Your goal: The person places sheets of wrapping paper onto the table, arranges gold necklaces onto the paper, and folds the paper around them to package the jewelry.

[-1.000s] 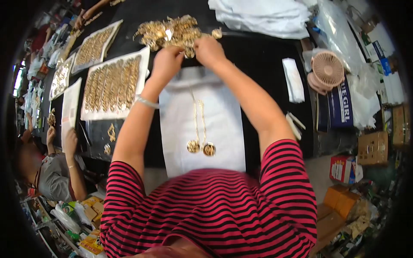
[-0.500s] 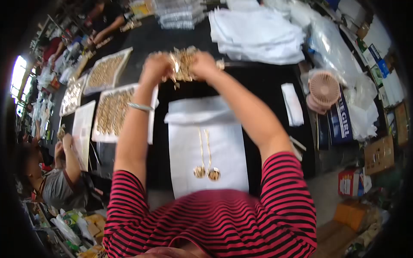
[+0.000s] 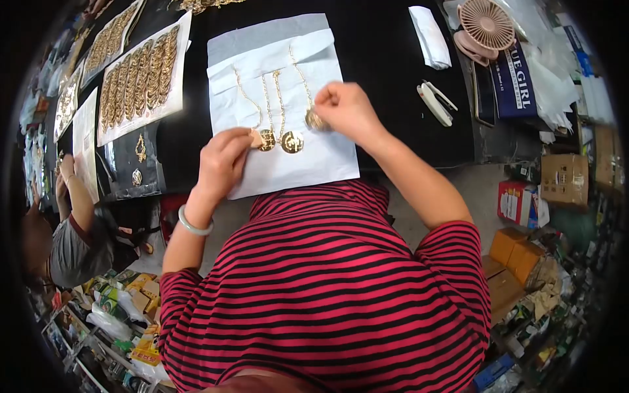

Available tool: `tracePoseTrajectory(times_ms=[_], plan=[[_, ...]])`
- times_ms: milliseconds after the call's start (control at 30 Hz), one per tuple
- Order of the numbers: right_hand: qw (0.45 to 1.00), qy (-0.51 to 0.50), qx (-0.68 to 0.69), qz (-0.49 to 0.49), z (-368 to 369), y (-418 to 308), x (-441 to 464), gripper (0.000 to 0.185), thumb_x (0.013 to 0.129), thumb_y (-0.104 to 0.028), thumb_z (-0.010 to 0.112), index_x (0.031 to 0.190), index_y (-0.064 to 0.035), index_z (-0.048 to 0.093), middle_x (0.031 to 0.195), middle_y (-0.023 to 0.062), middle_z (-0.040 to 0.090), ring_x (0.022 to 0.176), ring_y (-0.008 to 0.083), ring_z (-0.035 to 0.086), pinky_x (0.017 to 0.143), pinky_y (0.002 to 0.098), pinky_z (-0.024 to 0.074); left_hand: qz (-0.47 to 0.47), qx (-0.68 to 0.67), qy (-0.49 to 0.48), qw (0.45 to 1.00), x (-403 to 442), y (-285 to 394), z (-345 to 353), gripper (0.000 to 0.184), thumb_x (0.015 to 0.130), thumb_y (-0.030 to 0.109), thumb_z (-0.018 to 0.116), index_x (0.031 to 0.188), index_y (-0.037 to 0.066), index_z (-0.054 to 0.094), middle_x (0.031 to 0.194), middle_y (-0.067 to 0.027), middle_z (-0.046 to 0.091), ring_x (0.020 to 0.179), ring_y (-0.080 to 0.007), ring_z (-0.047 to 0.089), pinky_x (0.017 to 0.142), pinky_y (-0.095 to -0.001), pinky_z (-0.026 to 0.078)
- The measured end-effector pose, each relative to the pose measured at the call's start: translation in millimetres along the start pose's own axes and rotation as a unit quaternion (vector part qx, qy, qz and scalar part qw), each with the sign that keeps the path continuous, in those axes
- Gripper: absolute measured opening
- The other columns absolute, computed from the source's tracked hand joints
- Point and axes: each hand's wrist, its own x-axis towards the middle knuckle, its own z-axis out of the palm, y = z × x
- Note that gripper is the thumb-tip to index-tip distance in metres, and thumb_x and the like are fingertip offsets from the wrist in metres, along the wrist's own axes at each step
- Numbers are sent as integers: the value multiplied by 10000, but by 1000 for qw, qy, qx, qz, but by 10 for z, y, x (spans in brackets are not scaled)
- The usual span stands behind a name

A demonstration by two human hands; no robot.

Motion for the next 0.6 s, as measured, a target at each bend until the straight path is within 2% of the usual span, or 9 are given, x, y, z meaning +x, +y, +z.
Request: tracePoseTrajectory(times_ms=[100,233,267,333,400,500,600], plan=[[998,7,-60,11,44,127,-268,121,829,-77,673,878,28,640,717,47,657,599,87,588,515,228,448,23,42,7,999,-222,2,-26,232,723,-49,659,937,38,655,1004,-108,670,875,-303,655,726,-362,539],[994,34,-93,-47,146,109,-376,116,812,-86,680,870,12,653,724,48,643,627,128,599,559,265,473,-5,25,7,1000,-213,-49,-39,221,729,-70,641,926,28,655,1046,-113,678,900,-301,659,769,-385,540],[982,46,-157,-94,162,114,-382,114,805,-89,684,870,1,659,741,53,633,654,150,602,590,279,480,-2,28,8,1000,-223,-70,-59,221,729,-70,641,926,28,655,1046,-113,678,900,-301,659,769,-385,540],[938,69,-285,-183,169,121,-390,111,789,-95,693,869,-22,670,775,62,615,710,194,607,652,307,495,-68,-14,43,997,-259,-107,-63,204,739,-81,630,915,19,656,1073,-118,677,951,-299,655,813,-387,534],[941,69,-284,-173,167,122,-387,113,785,-99,695,871,-30,672,795,67,607,735,208,603,674,316,495,-103,-37,61,992,-290,-124,-54,197,744,-86,624,910,15,657,1086,-121,676,977,-298,652,835,-388,531],[946,64,-279,-149,201,115,-396,119,776,-106,699,876,-45,676,835,77,591,785,236,595,718,332,495,-53,18,25,998,-313,-87,-79,201,754,-76,629,933,5,668,1119,-142,665,1045,-303,639,875,-382,524],[949,48,-283,-127,208,57,-420,120,782,-103,696,884,-44,674,862,74,599,788,226,596,712,331,494,-64,40,2,997,-296,27,-165,217,763,-70,628,960,8,676,1147,-161,650,1075,-322,626,877,-382,526]])
